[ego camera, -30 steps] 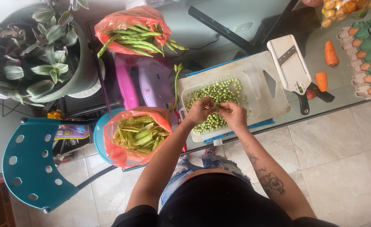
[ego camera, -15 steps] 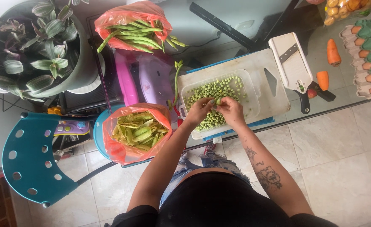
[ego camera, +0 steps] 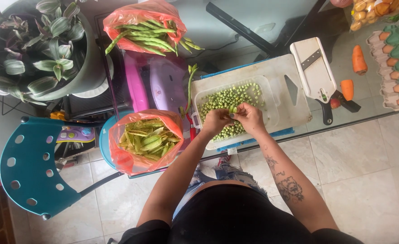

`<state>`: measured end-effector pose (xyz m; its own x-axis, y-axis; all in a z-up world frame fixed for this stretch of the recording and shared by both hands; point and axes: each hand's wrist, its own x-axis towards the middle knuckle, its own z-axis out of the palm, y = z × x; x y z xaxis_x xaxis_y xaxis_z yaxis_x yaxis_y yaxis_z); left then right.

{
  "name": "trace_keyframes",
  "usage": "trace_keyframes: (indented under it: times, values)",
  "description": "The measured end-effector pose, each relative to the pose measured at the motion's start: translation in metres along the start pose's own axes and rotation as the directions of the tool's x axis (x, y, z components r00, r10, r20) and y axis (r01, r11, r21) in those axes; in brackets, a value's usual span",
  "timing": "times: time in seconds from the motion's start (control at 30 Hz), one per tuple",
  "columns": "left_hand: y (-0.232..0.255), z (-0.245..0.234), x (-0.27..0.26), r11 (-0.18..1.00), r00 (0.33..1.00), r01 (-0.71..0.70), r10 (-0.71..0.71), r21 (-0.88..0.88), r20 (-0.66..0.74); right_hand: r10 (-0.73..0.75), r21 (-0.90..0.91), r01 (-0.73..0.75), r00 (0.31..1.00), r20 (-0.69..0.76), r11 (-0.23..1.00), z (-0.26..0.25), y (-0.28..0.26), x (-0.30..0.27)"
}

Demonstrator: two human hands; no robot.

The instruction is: The person stands at a glass table and repeatedly picks green pea pods from a plastic bag, opens them by hand, and drops the peas into a clear container while discarding the empty pods back into the bag. A smartphone is visible on the table but not used.

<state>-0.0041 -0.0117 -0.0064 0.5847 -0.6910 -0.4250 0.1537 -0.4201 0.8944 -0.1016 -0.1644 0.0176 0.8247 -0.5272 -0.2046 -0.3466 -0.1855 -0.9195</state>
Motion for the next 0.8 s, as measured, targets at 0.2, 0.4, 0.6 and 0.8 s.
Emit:
trace_keyframes:
  times: [0.2,0.4,0.6,0.8]
  values:
    - [-0.013,0.003,0.010,0.990,0.986,0.053,-0.031,0.133,-0.166,-0.042,-0.112,0.038,0.999,-0.028,0.993,0.003,0.009,0.001]
    - [-0.016,0.006,0.020,0.976,0.967,0.063,-0.008,0.208,-0.256,0.204,-0.183,-0.175,0.967,0.155,0.968,0.005,-0.008,0.001]
    - [0.006,-0.006,0.006,0.964,0.972,-0.013,0.075,0.265,-0.224,0.120,-0.310,-0.060,0.977,0.178,0.949,0.002,-0.030,0.004]
    - [0.005,-0.006,0.006,0.962,0.991,0.003,0.033,0.272,-0.126,-0.033,-0.379,0.115,0.976,0.216,0.918,0.005,-0.030,0.003]
